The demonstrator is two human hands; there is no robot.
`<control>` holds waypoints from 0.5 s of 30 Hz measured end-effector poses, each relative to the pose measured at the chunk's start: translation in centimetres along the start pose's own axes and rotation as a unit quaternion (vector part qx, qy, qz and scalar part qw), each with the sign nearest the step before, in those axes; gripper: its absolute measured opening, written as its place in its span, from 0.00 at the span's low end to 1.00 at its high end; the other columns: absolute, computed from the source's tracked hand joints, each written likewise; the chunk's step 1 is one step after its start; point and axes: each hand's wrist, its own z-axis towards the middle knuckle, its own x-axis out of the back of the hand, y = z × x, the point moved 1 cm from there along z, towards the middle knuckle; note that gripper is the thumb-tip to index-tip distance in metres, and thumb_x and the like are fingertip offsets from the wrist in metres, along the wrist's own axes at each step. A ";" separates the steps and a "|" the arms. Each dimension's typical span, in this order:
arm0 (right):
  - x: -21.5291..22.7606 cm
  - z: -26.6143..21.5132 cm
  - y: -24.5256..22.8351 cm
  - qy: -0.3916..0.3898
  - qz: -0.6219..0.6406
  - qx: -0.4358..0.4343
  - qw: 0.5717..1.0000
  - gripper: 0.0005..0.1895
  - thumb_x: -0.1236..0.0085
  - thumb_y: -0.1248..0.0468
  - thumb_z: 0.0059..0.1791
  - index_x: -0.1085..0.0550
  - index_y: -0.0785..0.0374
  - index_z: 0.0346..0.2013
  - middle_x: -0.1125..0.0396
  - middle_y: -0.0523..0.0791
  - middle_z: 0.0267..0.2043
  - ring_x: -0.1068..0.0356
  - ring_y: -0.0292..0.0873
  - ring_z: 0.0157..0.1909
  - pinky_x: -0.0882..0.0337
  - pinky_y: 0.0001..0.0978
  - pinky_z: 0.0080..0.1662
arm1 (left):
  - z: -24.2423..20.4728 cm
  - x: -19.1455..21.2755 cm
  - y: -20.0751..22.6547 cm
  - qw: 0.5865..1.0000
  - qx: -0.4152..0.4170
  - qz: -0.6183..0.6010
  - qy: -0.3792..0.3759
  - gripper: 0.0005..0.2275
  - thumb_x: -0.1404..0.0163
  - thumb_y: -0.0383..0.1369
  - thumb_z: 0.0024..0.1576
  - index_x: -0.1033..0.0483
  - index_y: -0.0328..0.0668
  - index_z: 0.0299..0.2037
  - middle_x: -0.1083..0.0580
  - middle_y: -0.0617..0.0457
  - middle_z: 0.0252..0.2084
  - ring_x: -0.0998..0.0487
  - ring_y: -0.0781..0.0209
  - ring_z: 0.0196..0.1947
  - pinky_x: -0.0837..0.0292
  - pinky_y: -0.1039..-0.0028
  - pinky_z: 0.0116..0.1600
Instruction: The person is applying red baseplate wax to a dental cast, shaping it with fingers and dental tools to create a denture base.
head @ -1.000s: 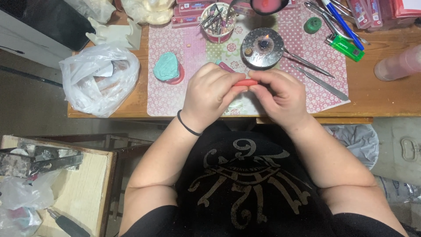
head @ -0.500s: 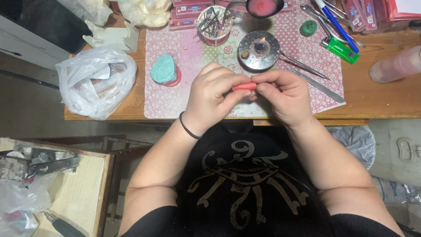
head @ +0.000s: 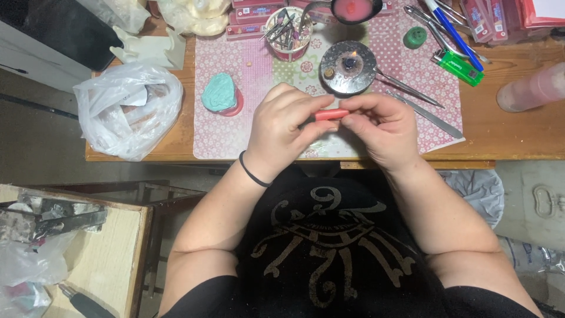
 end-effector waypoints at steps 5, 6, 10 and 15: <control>-1.5 -0.1 -1.2 0.013 -0.028 0.004 1.000 0.12 0.37 0.78 0.51 0.25 0.78 0.50 0.26 0.50 0.34 0.26 0.34 0.40 0.22 0.27 0.45 | -0.4 0.6 -0.1 1.000 0.028 -0.009 0.005 0.08 0.35 0.36 0.56 0.15 0.46 0.41 0.21 0.56 0.31 0.22 0.55 0.35 0.24 0.68 0.46; -1.2 -0.2 -0.9 0.014 -0.028 0.004 0.999 0.12 0.37 0.78 0.51 0.25 0.78 0.50 0.26 0.50 0.34 0.26 0.34 0.40 0.22 0.27 0.45 | -0.3 0.8 0.1 1.000 0.028 -0.009 0.005 0.08 0.35 0.36 0.56 0.15 0.46 0.41 0.21 0.56 0.31 0.22 0.55 0.35 0.24 0.68 0.46; -1.0 -0.4 -0.7 -0.001 -0.071 0.025 0.997 0.12 0.37 0.78 0.51 0.24 0.77 0.50 0.27 0.50 0.35 0.27 0.34 0.40 0.22 0.30 0.45 | -0.2 1.4 0.3 1.000 0.028 -0.001 -0.003 0.09 0.35 0.36 0.56 0.16 0.45 0.44 0.21 0.56 0.32 0.22 0.55 0.36 0.23 0.67 0.46; -0.5 -0.3 -1.1 -0.024 -0.172 0.079 0.982 0.11 0.34 0.76 0.50 0.21 0.75 0.47 0.26 0.50 0.35 0.27 0.38 0.40 0.23 0.36 0.47 | -0.4 1.5 0.2 1.000 0.006 0.024 -0.012 0.07 0.37 0.35 0.58 0.16 0.45 0.43 0.21 0.55 0.33 0.22 0.54 0.36 0.23 0.67 0.46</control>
